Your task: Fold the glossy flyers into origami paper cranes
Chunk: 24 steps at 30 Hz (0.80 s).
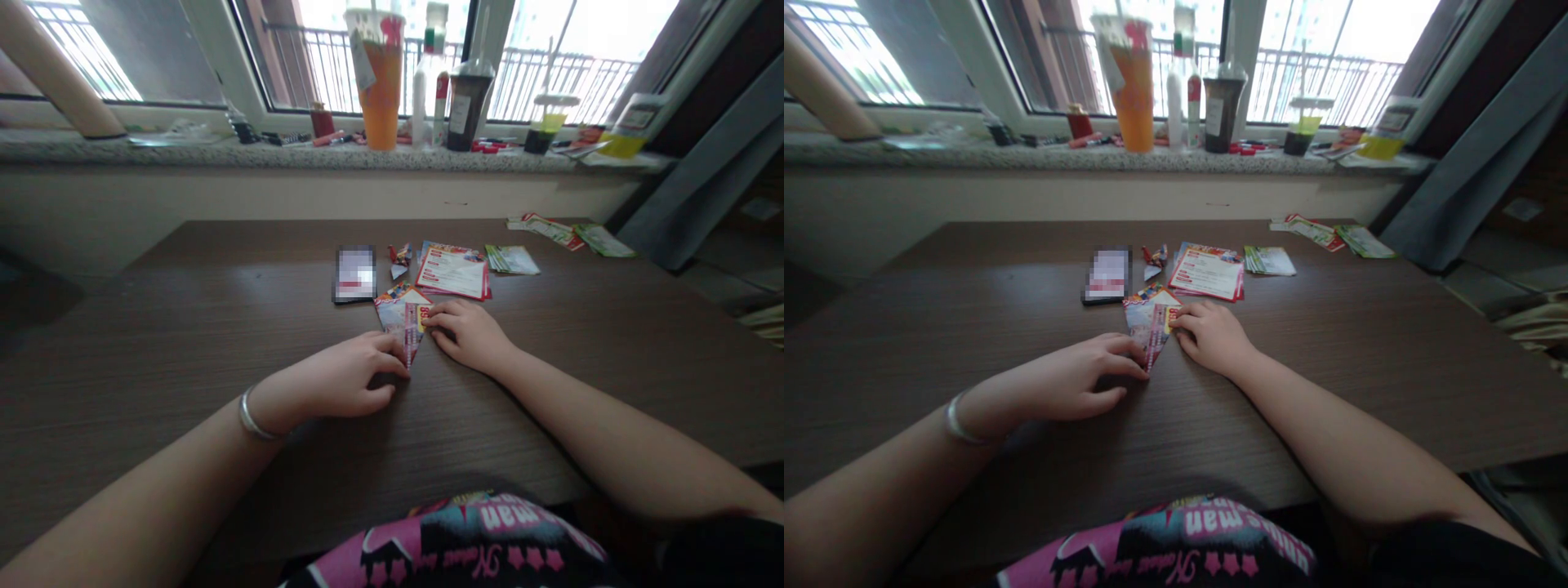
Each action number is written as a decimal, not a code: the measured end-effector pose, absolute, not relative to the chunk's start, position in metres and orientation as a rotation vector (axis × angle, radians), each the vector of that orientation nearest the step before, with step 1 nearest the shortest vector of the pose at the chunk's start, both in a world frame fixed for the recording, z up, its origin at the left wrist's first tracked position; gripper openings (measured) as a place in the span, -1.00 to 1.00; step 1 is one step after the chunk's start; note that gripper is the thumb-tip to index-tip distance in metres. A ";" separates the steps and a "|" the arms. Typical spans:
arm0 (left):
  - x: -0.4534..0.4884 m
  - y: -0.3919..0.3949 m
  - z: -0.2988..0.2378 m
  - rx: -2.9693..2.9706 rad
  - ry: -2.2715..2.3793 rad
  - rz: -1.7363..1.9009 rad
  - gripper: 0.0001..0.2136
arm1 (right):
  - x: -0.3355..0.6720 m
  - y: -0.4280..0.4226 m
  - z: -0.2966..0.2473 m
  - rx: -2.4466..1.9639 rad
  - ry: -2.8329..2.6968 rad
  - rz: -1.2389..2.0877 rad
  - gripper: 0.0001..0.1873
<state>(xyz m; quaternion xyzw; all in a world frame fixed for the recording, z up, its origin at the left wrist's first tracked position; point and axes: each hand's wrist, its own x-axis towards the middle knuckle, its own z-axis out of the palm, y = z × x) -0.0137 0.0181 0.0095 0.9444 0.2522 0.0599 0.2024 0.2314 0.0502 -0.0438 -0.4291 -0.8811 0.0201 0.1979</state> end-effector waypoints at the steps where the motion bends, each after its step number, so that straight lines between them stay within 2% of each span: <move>1: -0.014 0.018 0.010 2.629 0.702 0.165 -0.71 | 0.231 0.050 -0.044 -1.201 -2.467 0.057 -0.74; 10: -0.017 0.020 0.012 2.623 0.695 0.123 -0.68 | 0.232 0.048 -0.042 -1.210 -2.475 0.042 -0.73; 24: -0.014 0.013 0.015 2.703 0.684 0.095 -0.75 | 0.232 0.049 -0.042 -1.212 -2.488 0.023 -0.72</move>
